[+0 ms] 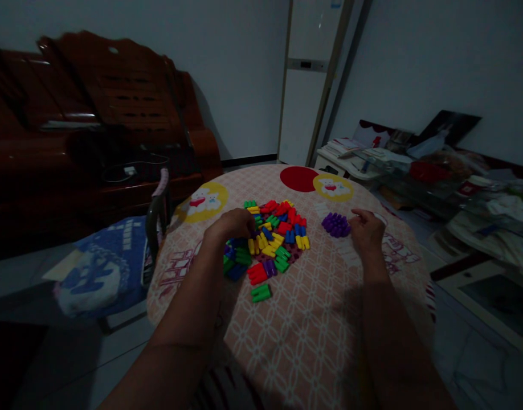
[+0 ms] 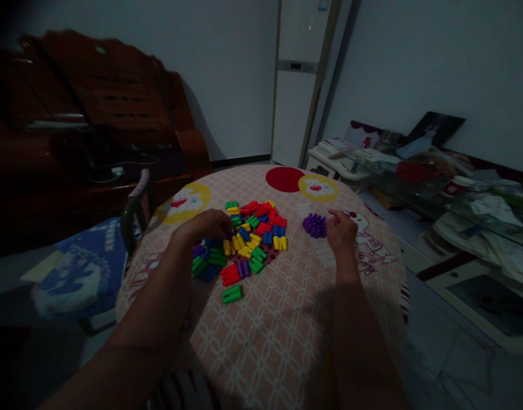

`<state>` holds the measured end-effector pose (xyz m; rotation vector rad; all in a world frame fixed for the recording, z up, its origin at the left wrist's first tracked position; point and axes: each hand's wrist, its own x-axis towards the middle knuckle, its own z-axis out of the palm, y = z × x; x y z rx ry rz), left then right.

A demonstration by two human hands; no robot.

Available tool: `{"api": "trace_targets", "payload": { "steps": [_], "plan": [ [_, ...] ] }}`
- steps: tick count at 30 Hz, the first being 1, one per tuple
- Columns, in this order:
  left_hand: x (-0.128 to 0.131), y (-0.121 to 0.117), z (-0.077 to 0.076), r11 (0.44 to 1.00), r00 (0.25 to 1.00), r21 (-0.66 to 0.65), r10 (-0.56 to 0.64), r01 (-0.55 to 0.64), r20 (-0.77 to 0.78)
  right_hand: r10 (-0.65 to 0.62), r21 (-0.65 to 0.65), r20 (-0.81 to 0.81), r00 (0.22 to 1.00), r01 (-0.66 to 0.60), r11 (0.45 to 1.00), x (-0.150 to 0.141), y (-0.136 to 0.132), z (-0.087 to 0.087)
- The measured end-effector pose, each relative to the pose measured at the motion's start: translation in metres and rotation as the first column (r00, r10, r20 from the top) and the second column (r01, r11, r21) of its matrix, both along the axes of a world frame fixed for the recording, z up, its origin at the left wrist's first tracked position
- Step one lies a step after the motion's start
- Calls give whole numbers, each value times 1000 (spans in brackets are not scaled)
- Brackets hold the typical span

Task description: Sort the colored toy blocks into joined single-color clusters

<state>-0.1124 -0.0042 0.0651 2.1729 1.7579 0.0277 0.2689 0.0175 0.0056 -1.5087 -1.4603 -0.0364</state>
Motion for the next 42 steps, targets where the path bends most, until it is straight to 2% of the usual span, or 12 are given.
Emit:
{"api": "trace_targets", "payload": {
  "steps": [4, 9, 13, 16, 20, 26, 28, 30, 33, 35, 39, 42],
  "plan": [
    [4, 4, 0, 995, 1000, 97, -15, 15, -2, 26, 23, -47, 999, -25, 999, -17, -5, 2],
    [2, 7, 2, 945, 955, 320, -32, -66, 293, 242, 7, -53, 969, -242, 970, -54, -13, 6],
    [20, 7, -1, 969, 835, 244, -162, 34, 525, 489, -23, -63, 870, -491, 871, -93, -24, 9],
    [39, 5, -7, 969, 777, 173, -247, 179, 579, 605, -31, -99, 790, -610, 792, -117, -32, 10],
    [58, 2, -13, 945, 774, 236, -322, 226, 545, 648, -123, -223, 728, -680, 722, -129, -38, 9],
    [73, -1, -16, 960, 698, 261, -258, 104, 668, 621, -281, -335, 709, -704, 652, -117, -34, 10],
    [74, -1, -16, 962, 649, 264, -243, 68, 721, 590, -278, -344, 730, -680, 679, -109, -32, 12],
    [72, 0, -16, 965, 599, 260, -227, 33, 768, 531, -266, -322, 784, -613, 744, -99, -30, 15],
    [67, 2, -15, 971, 569, 240, -203, 10, 797, 413, -230, -132, 901, -434, 871, -80, -26, 18],
    [63, 2, -13, 971, 583, 239, -196, 4, 788, 296, -207, 24, 955, -285, 936, -69, -21, 16],
    [48, 3, -4, 956, 626, 284, -175, -77, 760, 145, -243, 223, 964, -90, 966, -60, -15, 6],
    [30, 4, 3, 933, 610, 301, -124, -196, 783, 95, -259, 320, 943, -9, 966, -63, -13, -3]
  ]
}}
